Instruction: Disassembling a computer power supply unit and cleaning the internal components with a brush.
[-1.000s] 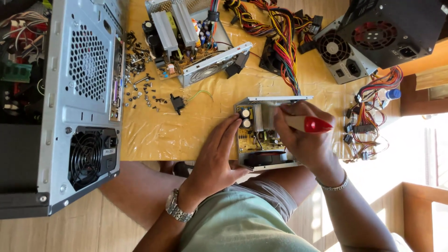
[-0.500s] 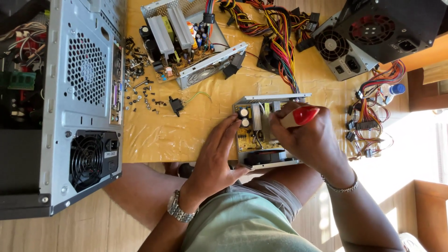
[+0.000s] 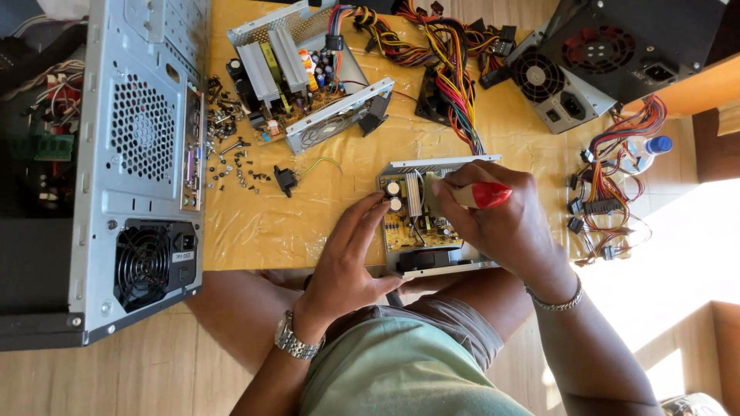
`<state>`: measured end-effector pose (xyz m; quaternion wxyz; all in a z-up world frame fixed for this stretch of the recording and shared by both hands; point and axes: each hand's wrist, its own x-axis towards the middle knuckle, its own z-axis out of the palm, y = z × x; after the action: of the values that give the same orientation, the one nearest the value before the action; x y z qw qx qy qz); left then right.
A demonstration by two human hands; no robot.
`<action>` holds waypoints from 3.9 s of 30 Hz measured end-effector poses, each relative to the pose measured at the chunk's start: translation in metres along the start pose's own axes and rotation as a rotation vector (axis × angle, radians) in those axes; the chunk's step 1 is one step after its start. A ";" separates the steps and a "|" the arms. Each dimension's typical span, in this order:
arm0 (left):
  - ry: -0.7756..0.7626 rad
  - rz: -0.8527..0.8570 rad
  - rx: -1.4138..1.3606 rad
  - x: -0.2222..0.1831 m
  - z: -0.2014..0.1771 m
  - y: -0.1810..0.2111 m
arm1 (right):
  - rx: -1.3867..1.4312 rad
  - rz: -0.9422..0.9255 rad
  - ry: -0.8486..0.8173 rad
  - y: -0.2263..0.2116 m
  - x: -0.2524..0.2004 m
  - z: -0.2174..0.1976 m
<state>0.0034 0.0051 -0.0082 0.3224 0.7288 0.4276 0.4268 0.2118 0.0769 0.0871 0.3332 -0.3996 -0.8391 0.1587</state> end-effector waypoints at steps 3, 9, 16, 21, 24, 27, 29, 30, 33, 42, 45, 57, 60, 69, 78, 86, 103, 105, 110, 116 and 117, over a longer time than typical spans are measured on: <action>0.007 0.004 -0.015 0.004 -0.003 0.005 | 0.031 0.014 0.000 0.002 0.003 -0.003; 0.085 0.007 -0.047 0.000 0.003 -0.010 | -0.010 0.030 -0.012 -0.003 0.007 0.002; 0.091 0.015 -0.070 0.000 0.001 -0.008 | -0.048 0.039 -0.013 -0.002 0.003 0.007; 0.089 0.043 -0.060 0.003 -0.001 -0.002 | 0.033 0.036 -0.032 -0.003 -0.002 0.004; 0.085 0.060 -0.048 0.004 -0.001 0.001 | 0.048 0.047 0.075 0.016 -0.008 0.016; 0.091 0.054 -0.044 0.001 0.002 -0.003 | 0.096 0.094 -0.079 -0.013 -0.003 0.005; 0.086 0.076 -0.039 -0.003 0.004 -0.007 | 0.021 0.067 0.048 0.002 -0.004 0.004; 0.088 0.099 -0.034 -0.003 0.005 -0.010 | -0.058 0.033 0.171 0.011 -0.004 0.004; 0.081 0.108 -0.016 0.000 0.004 -0.006 | -0.015 0.054 0.067 0.011 -0.014 0.014; 0.060 0.086 0.024 0.001 0.003 -0.001 | 0.099 0.054 -0.033 0.000 -0.013 0.005; 0.064 0.081 0.007 -0.002 0.005 -0.005 | 0.048 0.066 0.119 0.020 -0.011 0.012; 0.039 0.080 0.022 -0.001 0.005 -0.002 | 0.084 0.034 0.059 0.003 -0.013 0.010; 0.046 0.080 0.035 -0.002 0.007 -0.002 | -0.033 0.037 0.170 0.023 -0.014 0.023; 0.044 0.104 0.050 -0.005 0.007 -0.004 | 0.076 0.037 -0.046 0.008 -0.019 0.018; 0.026 0.085 0.074 -0.003 0.007 0.000 | -0.004 0.102 0.002 0.017 -0.019 0.015; -0.012 0.121 0.134 -0.006 0.006 0.001 | -0.016 0.071 -0.123 0.007 -0.016 0.007; -0.149 0.152 0.130 -0.002 -0.035 -0.009 | 0.131 -0.173 -0.457 0.006 -0.019 -0.038; -0.132 0.165 0.109 -0.002 -0.034 -0.011 | 0.080 -0.164 -0.282 0.008 -0.027 -0.035; -0.138 0.158 0.065 0.008 -0.036 -0.006 | 0.127 -0.134 -0.417 0.009 -0.024 -0.042; -0.163 0.146 0.068 0.009 -0.038 -0.009 | 0.169 -0.106 -0.464 0.018 -0.030 -0.039; -0.171 0.140 0.094 0.009 -0.039 -0.008 | 0.135 -0.082 -0.517 0.019 -0.030 -0.046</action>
<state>-0.0323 0.0205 0.0050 0.2926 0.8048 0.3663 0.3639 0.2674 0.0652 0.0972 0.1399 -0.2884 -0.8993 0.2977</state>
